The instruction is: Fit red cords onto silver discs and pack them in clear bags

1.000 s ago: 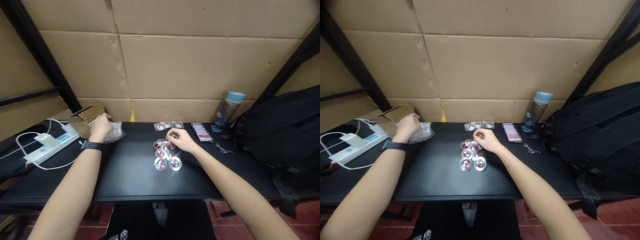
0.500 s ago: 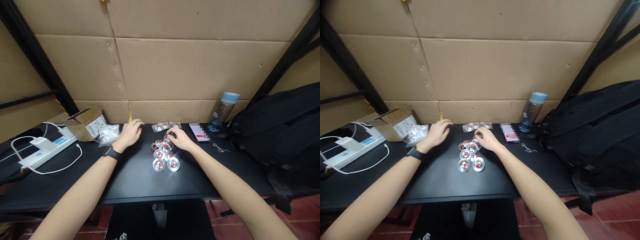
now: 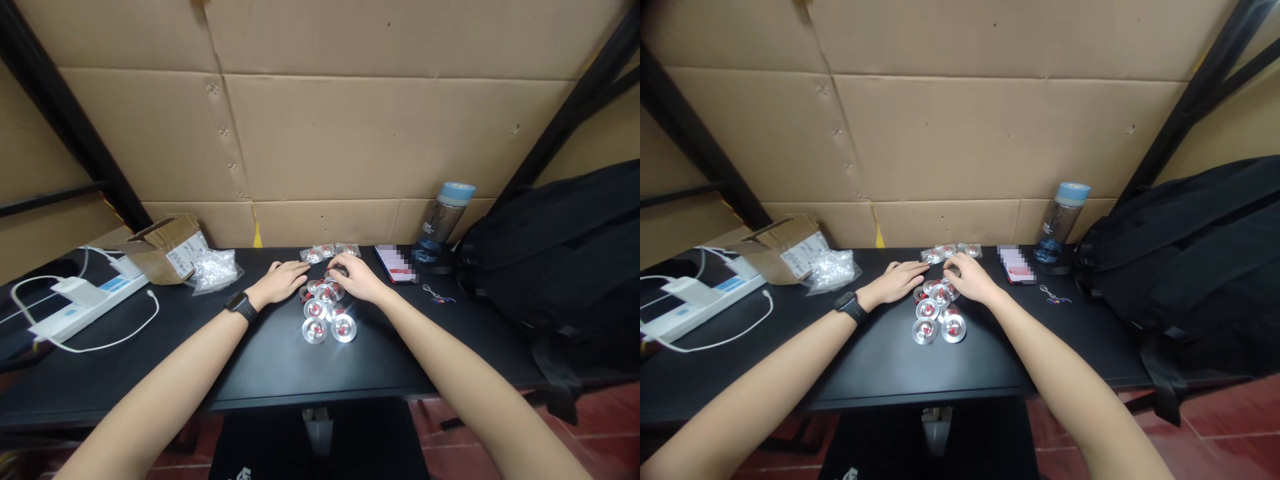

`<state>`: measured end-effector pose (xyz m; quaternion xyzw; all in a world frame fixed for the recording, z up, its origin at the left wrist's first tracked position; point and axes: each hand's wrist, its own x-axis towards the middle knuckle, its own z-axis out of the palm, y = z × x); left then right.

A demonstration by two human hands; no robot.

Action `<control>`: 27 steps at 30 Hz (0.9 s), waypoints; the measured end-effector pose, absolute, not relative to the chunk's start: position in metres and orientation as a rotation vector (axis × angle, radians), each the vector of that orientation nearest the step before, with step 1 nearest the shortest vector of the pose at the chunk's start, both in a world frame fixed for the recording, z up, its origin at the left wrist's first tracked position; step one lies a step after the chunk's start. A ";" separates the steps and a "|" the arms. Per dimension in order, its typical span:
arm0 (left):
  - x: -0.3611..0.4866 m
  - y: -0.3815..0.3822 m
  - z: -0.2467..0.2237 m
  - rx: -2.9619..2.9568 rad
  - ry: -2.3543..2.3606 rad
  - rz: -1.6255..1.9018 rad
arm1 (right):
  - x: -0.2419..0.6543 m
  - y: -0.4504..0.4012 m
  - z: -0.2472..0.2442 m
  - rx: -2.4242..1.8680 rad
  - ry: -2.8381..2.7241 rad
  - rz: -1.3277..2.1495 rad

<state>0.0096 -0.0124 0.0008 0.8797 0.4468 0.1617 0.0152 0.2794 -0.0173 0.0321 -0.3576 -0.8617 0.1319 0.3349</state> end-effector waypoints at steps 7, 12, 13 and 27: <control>0.005 -0.022 0.013 2.807 1.574 0.631 | 0.282 -0.019 0.036 -0.943 -2.250 0.341; -0.001 -0.019 0.010 2.763 1.572 0.492 | 0.282 -0.019 0.035 -0.944 -2.258 0.343; -0.002 -0.018 0.009 2.752 1.583 0.479 | 0.282 -0.019 0.035 -0.947 -2.260 0.345; -0.006 -0.025 0.028 2.408 1.504 1.026 | 0.281 -0.020 0.034 -0.893 -2.269 0.372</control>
